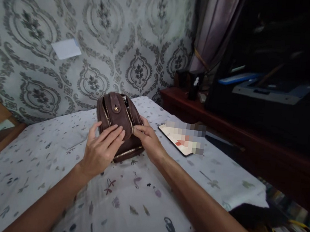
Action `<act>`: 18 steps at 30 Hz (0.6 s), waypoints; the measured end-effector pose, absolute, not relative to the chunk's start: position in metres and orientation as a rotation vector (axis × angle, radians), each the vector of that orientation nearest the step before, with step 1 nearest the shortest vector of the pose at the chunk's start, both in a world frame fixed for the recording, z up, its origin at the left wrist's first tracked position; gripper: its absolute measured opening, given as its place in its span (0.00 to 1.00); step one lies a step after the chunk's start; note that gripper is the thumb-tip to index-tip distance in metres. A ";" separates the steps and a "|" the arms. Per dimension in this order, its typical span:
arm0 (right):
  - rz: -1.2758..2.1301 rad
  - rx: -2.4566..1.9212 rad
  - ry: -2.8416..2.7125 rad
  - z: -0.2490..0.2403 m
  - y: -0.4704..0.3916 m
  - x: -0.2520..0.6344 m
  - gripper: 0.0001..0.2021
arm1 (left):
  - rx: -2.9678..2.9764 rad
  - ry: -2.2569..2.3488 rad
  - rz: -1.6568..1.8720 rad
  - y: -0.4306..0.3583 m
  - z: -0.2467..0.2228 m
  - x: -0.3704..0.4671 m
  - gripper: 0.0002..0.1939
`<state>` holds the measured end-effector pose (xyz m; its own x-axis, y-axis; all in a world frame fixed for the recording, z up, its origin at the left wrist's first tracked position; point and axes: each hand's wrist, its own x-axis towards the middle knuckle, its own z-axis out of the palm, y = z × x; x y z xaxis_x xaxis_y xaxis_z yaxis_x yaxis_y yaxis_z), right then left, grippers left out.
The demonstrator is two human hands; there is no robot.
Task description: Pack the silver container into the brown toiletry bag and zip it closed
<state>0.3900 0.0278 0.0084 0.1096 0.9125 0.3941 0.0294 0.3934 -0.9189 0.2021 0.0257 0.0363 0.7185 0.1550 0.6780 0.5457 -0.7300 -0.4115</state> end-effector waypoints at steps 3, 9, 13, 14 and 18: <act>0.770 -0.967 -1.212 0.010 0.024 0.390 0.11 | -2.334 -0.579 -0.825 0.023 0.035 0.201 0.18; 0.607 -0.970 -1.155 0.019 0.036 0.394 0.15 | -2.490 -0.771 -1.102 0.040 0.042 0.186 0.22; 0.588 -1.028 -1.280 0.036 0.087 0.400 0.22 | -2.456 -1.358 -1.584 0.085 0.046 0.181 0.28; 0.559 -1.089 -1.323 0.041 0.102 0.400 0.22 | -2.467 -1.480 -1.682 0.096 0.045 0.183 0.29; 0.529 -1.151 -1.530 0.057 0.149 0.399 0.16 | -2.595 -1.720 -1.775 0.125 0.033 0.194 0.29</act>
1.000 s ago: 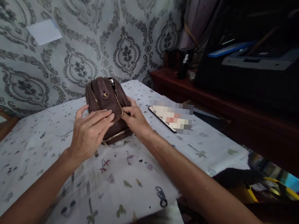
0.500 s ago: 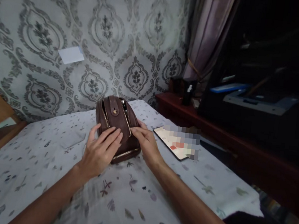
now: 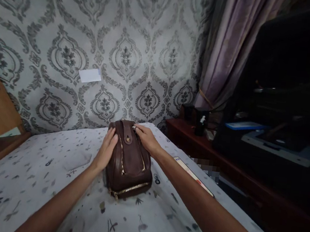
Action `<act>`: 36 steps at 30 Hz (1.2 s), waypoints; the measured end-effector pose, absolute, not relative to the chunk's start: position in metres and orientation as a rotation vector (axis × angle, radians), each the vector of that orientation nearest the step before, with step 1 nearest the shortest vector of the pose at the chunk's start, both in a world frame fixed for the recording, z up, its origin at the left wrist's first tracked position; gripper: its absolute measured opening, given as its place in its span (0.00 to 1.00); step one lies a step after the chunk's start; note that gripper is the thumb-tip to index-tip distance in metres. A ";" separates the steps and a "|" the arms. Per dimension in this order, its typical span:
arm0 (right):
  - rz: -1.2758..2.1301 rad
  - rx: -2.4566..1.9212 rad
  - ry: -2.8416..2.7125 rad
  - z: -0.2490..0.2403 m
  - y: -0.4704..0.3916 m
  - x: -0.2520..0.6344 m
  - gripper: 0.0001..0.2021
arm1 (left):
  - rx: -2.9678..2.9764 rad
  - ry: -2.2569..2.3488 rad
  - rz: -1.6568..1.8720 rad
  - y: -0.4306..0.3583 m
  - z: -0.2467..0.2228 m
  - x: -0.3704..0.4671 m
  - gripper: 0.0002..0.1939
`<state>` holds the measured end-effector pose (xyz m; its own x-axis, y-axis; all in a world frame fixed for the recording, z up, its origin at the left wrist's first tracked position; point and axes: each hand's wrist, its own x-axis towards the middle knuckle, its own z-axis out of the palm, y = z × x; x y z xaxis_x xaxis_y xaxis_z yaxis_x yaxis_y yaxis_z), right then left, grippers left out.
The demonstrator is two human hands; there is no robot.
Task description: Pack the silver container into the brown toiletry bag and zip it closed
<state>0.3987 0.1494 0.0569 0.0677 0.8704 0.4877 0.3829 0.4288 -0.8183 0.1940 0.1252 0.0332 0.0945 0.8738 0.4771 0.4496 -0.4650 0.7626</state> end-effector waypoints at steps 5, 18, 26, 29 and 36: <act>0.505 -1.130 -1.693 0.063 0.163 0.405 0.14 | 1.981 1.214 1.364 0.132 0.036 0.192 0.24; 0.558 -1.101 -1.715 0.066 0.160 0.410 0.13 | 2.452 1.410 1.221 0.156 0.103 0.205 0.10; 0.641 -1.087 -1.589 0.064 0.157 0.404 0.13 | 2.881 1.544 0.635 0.140 0.136 0.232 0.12; 0.677 -1.054 -1.533 0.063 0.155 0.401 0.13 | 2.735 1.603 0.538 0.139 0.139 0.231 0.12; 0.693 -1.001 -1.440 0.062 0.155 0.398 0.10 | 2.421 1.556 0.739 0.156 0.132 0.223 0.13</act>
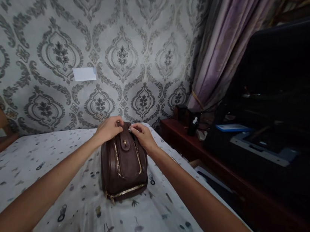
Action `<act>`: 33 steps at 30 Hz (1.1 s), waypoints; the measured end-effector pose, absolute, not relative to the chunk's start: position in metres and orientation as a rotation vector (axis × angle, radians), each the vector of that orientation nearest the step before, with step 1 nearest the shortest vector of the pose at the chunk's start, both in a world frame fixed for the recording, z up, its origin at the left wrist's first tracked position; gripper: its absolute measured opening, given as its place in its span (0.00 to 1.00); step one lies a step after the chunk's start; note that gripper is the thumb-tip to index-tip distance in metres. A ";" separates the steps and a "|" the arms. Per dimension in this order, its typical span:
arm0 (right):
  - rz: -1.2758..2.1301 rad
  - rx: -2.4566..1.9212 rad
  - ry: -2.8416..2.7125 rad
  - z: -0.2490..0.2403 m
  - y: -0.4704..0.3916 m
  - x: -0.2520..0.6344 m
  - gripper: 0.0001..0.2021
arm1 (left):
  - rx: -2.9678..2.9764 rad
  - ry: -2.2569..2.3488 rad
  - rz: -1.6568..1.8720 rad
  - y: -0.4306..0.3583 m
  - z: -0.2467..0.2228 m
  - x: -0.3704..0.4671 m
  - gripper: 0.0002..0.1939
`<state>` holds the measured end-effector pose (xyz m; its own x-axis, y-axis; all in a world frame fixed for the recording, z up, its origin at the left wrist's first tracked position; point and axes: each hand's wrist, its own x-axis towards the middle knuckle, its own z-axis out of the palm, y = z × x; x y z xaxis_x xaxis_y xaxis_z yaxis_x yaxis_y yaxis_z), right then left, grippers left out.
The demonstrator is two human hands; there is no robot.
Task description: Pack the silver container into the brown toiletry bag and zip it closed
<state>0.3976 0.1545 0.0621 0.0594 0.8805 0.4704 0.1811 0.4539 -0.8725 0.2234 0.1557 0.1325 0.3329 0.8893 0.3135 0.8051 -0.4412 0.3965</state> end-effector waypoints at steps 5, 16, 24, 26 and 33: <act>0.703 -0.996 -1.422 0.062 0.155 0.398 0.11 | 2.618 1.384 0.584 0.158 0.133 0.217 0.21; 0.620 -1.075 -1.399 0.056 0.162 0.397 0.11 | 2.962 1.090 0.544 0.151 0.138 0.205 0.13; 0.555 -1.121 -1.475 0.063 0.159 0.400 0.09 | 2.643 1.174 1.068 0.149 0.129 0.190 0.07; 0.537 -1.129 -1.486 0.064 0.158 0.399 0.09 | 2.614 1.163 1.083 0.149 0.129 0.187 0.06; 0.490 -1.133 -1.498 0.065 0.154 0.395 0.10 | 2.852 1.167 0.892 0.158 0.140 0.199 0.15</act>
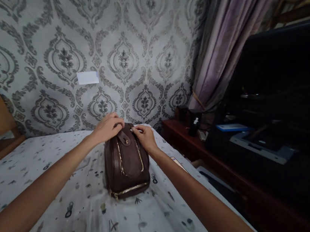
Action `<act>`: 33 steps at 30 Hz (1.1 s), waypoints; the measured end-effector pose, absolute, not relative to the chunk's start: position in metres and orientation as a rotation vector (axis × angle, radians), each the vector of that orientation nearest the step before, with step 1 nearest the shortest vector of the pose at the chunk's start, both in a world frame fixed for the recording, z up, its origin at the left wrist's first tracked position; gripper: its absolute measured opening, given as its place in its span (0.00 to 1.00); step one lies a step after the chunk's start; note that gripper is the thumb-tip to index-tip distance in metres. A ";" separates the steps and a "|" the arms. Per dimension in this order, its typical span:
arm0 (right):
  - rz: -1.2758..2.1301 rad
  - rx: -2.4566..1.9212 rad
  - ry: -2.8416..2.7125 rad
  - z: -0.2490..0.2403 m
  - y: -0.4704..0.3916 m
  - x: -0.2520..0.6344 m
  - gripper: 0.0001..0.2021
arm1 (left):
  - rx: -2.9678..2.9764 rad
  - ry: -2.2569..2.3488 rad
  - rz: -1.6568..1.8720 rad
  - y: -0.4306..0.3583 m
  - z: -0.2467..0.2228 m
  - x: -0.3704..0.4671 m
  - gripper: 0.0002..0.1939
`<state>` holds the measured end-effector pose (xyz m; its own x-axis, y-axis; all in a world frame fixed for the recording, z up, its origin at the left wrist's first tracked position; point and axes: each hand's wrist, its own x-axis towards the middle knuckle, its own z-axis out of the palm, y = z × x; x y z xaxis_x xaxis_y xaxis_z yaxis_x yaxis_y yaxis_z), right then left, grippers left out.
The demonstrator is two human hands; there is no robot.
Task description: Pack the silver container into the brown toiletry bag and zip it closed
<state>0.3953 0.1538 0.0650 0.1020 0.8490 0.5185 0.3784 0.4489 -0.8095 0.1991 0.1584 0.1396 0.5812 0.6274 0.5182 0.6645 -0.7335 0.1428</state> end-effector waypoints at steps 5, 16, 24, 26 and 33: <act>0.461 -1.131 -1.512 0.065 0.152 0.396 0.10 | -2.748 -1.056 -0.461 0.182 0.131 0.219 0.20; 0.463 -1.173 -1.654 0.067 0.156 0.397 0.08 | -2.804 -1.034 -0.537 0.193 0.136 0.219 0.12; 0.471 -1.139 -1.763 0.080 0.148 0.394 0.21 | -2.835 -1.103 -0.594 0.194 0.127 0.224 0.11; 0.467 -1.151 -1.757 0.080 0.147 0.393 0.23 | -2.873 -1.104 -0.756 0.194 0.126 0.217 0.13; 0.445 -1.197 -1.715 0.075 0.151 0.388 0.09 | -2.694 -1.555 -1.579 0.195 0.089 0.189 0.20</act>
